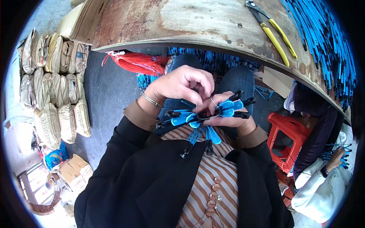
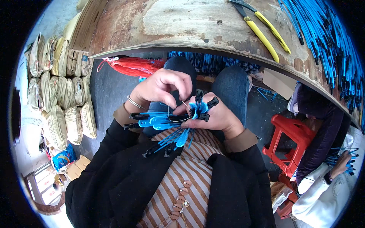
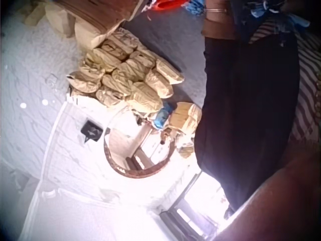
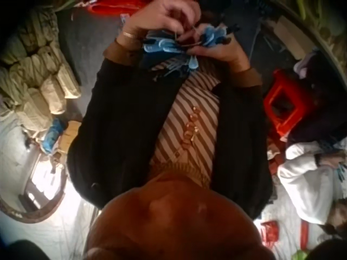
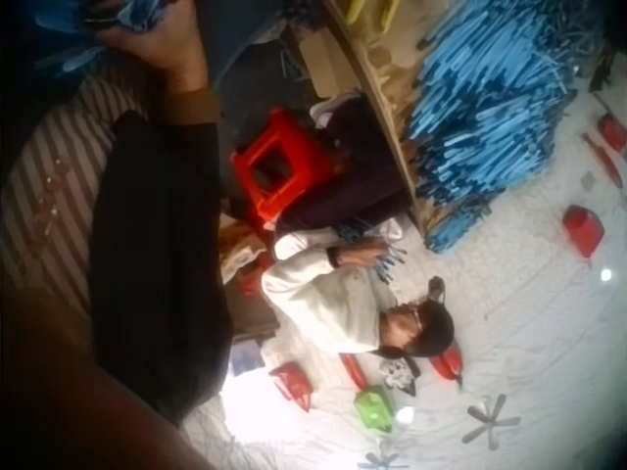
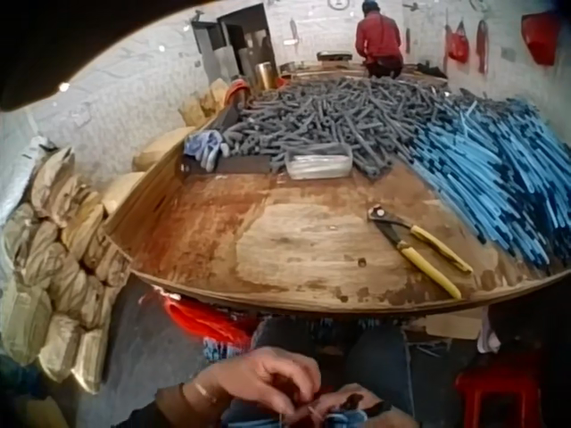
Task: The person assembles bundles of blue cables into circular connector housings, securing them with wire cutters.
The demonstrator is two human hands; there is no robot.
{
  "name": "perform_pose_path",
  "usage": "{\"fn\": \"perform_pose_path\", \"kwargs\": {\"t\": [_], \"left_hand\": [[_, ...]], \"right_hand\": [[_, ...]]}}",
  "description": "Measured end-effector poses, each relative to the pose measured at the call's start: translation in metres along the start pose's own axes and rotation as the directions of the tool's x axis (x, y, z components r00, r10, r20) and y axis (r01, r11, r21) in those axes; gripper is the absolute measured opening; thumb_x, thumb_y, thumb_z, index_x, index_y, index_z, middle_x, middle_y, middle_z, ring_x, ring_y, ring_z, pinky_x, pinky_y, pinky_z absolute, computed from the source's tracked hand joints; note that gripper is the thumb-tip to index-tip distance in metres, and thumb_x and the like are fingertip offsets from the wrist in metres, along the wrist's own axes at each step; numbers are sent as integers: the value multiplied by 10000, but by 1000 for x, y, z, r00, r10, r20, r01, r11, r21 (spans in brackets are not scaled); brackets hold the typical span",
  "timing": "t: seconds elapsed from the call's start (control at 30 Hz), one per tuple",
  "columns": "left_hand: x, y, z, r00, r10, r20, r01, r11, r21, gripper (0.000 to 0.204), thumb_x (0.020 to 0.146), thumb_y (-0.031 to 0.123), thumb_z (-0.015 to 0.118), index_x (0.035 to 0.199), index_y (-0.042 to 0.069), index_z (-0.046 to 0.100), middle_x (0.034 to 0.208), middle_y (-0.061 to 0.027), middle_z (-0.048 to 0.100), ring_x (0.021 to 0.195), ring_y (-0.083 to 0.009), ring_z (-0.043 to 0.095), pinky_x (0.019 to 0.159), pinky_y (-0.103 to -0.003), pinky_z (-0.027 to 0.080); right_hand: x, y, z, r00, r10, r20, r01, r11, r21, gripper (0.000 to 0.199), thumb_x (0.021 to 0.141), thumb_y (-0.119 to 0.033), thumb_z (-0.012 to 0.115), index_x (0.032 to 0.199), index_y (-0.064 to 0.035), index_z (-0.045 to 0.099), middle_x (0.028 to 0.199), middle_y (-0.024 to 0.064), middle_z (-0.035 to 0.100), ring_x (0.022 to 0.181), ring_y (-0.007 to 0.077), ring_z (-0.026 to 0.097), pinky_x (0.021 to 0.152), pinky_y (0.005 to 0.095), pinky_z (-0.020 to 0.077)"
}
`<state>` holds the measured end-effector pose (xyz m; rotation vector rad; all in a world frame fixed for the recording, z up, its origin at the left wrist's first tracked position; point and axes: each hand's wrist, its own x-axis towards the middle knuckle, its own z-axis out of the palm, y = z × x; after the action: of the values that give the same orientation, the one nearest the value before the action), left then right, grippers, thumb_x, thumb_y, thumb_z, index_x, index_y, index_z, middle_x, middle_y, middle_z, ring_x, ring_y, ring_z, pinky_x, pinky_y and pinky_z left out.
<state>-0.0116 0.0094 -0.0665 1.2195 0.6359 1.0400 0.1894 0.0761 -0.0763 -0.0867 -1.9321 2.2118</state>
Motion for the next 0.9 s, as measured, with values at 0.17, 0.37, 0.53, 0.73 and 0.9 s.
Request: {"fn": "perform_pose_path", "kwargs": {"t": [0.17, 0.37, 0.53, 0.73, 0.9], "left_hand": [[31, 17, 2, 996, 45, 78, -72, 917, 393, 288, 631, 198, 804, 677, 22, 582, 720, -77, 567, 662, -190, 551, 573, -300, 434], [44, 36, 2, 985, 48, 166, -126, 858, 498, 307, 633, 227, 801, 664, 25, 572, 684, -60, 560, 601, -194, 539, 541, -292, 426], [60, 109, -20, 932, -283, 226, 19, 661, 750, 308, 682, 224, 770, 847, 28, 599, 745, -50, 582, 634, -179, 554, 561, -286, 443], [160, 166, -79, 981, 166, -104, 83, 124, 989, 292, 708, 110, 684, 976, 53, 583, 829, -70, 618, 762, -231, 602, 673, -319, 482], [282, 133, -135, 964, 139, 227, -136, -477, 868, 379, 693, 83, 641, 1062, 103, 558, 951, -60, 607, 937, -272, 567, 829, -348, 439]], "right_hand": [[5, -10, 4, 999, 45, 0, -44, 993, 113, 223, 667, -49, 752, 652, -21, 531, 938, 164, 666, 749, 210, 639, 699, 287, 502], [6, -18, -3, 989, -14, 147, 12, 1000, 11, 262, 705, -104, 746, 938, -13, 669, 866, 88, 676, 772, 164, 628, 747, 280, 485], [0, -12, -16, 987, 32, 156, -41, 998, 56, 265, 716, -100, 737, 956, -16, 664, 882, 94, 675, 791, 156, 625, 758, 277, 478], [-10, 14, -37, 999, -31, -18, 34, 963, 267, 298, 720, -117, 736, 994, -34, 656, 934, 91, 672, 831, 140, 612, 778, 270, 465], [-6, 29, -44, 997, -12, -80, 35, 956, 292, 301, 738, -153, 723, 1007, -36, 653, 964, 85, 668, 849, 137, 605, 778, 275, 464]]}}
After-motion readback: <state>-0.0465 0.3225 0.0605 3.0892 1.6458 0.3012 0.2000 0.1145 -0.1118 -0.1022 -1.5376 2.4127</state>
